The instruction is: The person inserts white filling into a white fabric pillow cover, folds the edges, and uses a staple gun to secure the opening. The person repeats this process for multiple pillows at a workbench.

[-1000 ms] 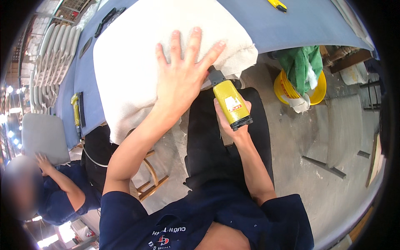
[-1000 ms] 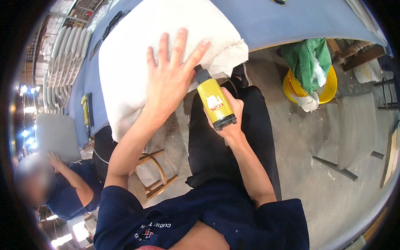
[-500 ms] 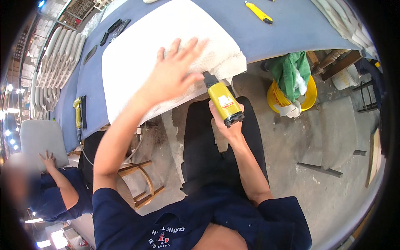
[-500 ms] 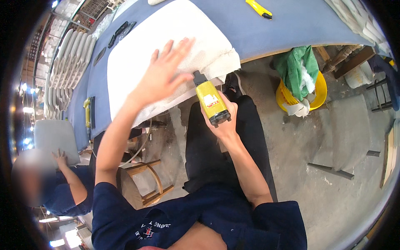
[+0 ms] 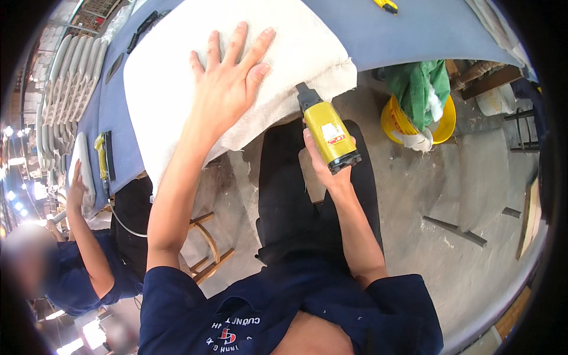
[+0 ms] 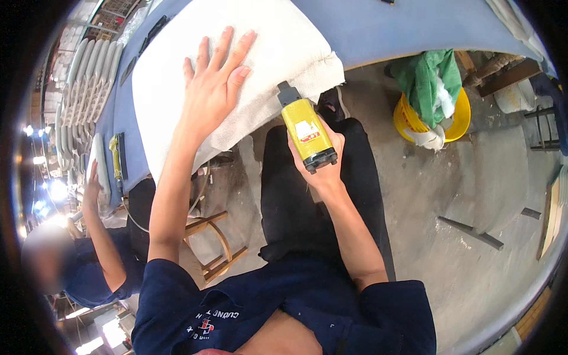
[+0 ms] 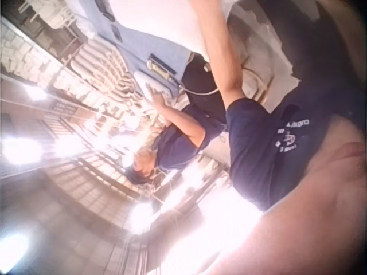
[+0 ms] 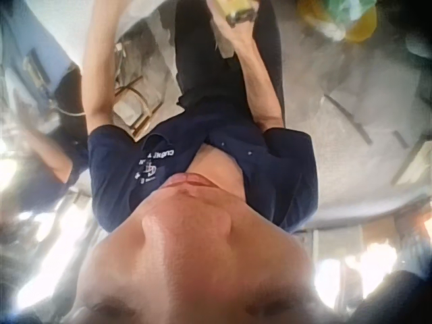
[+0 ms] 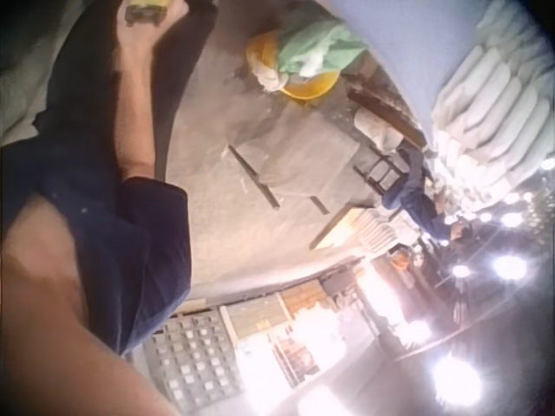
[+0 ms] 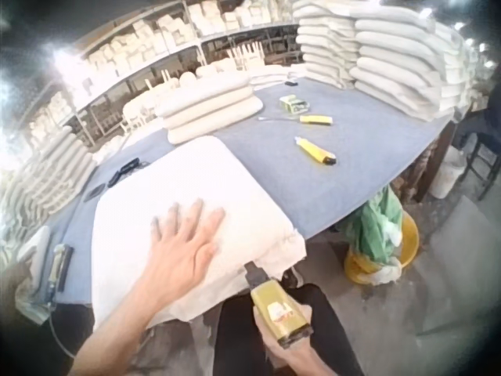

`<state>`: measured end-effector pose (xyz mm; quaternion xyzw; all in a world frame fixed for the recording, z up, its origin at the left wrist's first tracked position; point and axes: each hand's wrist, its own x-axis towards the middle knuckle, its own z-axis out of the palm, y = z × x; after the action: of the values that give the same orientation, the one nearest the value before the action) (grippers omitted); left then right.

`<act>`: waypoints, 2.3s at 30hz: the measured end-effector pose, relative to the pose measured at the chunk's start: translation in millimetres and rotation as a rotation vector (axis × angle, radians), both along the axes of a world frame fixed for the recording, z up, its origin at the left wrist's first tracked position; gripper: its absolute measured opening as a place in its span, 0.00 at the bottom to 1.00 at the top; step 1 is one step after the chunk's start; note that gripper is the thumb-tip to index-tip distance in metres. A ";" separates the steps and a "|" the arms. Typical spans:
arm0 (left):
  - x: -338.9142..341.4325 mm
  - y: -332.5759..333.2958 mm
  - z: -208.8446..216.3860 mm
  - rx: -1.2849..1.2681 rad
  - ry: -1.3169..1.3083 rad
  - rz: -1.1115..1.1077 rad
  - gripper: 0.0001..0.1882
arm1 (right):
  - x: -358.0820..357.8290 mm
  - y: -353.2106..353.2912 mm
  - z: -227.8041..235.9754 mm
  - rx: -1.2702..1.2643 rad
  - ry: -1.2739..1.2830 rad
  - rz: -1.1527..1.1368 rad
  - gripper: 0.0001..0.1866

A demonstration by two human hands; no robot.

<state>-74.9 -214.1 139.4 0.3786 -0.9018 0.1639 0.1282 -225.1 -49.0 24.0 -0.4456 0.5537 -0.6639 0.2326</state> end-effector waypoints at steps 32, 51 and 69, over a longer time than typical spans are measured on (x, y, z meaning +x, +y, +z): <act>21.3 5.6 31.6 0.267 -0.048 -0.201 0.37 | 22.9 1.4 -0.9 -0.066 0.035 0.041 0.18; 29.2 34.4 1.2 -0.055 -0.092 -0.053 0.29 | 17.4 6.7 3.6 0.029 0.050 0.068 0.21; 29.8 43.8 -7.8 -0.049 -0.187 -0.060 0.51 | 41.6 8.3 -0.2 0.017 0.052 0.244 0.18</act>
<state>-45.1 -170.3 131.6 0.3314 -0.9165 0.2168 0.0575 -183.5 -40.7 23.8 -0.5247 0.5067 -0.6142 0.3012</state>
